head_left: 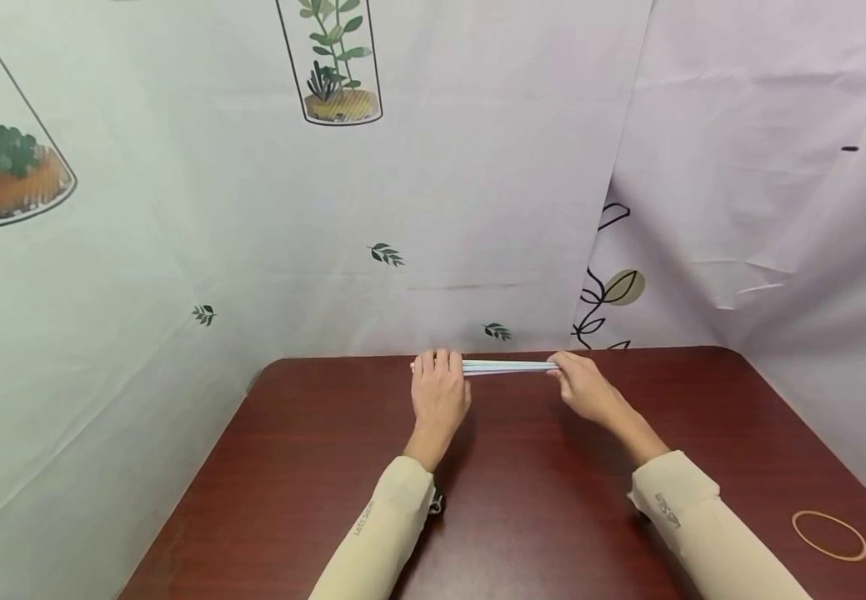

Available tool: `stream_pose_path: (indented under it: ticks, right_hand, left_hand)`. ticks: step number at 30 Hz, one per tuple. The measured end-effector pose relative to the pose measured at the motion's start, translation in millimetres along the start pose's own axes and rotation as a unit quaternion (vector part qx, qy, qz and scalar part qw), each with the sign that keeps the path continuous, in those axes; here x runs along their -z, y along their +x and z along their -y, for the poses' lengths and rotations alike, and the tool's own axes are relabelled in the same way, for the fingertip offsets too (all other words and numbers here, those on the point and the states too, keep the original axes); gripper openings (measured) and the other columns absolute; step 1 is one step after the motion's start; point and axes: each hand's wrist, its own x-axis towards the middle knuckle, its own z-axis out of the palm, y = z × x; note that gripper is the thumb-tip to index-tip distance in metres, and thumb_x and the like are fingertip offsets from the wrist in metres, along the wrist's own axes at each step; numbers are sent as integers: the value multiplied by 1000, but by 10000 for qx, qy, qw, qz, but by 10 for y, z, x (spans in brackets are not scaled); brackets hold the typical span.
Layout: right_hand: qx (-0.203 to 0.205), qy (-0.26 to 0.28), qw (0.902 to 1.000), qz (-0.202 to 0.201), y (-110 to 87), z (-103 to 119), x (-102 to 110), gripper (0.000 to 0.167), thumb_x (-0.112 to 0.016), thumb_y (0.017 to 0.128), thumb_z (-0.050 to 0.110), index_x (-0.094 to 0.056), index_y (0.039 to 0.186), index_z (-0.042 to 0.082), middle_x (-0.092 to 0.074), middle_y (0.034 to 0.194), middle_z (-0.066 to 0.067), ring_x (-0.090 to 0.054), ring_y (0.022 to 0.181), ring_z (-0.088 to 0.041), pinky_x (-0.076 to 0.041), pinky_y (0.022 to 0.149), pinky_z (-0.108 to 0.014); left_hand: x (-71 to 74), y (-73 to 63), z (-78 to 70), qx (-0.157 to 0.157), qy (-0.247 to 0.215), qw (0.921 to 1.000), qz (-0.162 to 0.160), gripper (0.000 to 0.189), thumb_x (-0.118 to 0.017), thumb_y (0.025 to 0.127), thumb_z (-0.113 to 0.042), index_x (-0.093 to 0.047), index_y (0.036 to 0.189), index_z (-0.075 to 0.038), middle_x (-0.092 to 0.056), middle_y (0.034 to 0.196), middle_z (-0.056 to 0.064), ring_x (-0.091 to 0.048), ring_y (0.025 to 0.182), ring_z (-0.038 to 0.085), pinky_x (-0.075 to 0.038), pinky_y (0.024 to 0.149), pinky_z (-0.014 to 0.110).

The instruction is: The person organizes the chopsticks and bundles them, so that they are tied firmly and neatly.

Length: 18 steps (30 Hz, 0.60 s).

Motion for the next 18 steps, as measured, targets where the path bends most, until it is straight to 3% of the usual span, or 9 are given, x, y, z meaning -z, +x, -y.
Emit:
stream_pose_path:
  ticks: [8,11,15,18]
  right_hand:
    - [-163,154,9997,23,10,-2,24,9,-66,85,-9,-62,89,-1,-60,78,-5,-53,68,-17,-46,62,-36]
    - [-312,165,9994,61,6,-11,37,8,-67,86,-7,-63,89,-1,-60,78,-4,-53,68,-16,-45,62,-36]
    - [-372,158,9992,65,-9,-4,53,10,-67,86,-8,-63,88,1,-59,77,-4,-52,68,-15,-45,62,-35]
    - [-377,158,9992,50,-7,1,50,10,-67,86,-8,-63,88,1,-60,78,-5,-53,69,-16,-46,63,-37]
  left_hand:
    - [19,-2,15,-95,-136,9998,91,22,-72,77,-23,-59,88,-9,-57,81,5,-55,83,27,-43,83,41]
    - [26,2,18,-210,-173,9995,155,32,-71,79,-37,-61,93,-10,-58,84,5,-54,84,28,-43,82,41]
    - [28,-9,12,-336,-206,9989,254,52,-61,85,-60,-64,100,-10,-58,86,7,-52,83,29,-42,82,42]
    - [22,-18,8,-319,-207,9991,205,58,-54,89,-66,-65,98,-9,-57,84,7,-51,81,29,-42,80,41]
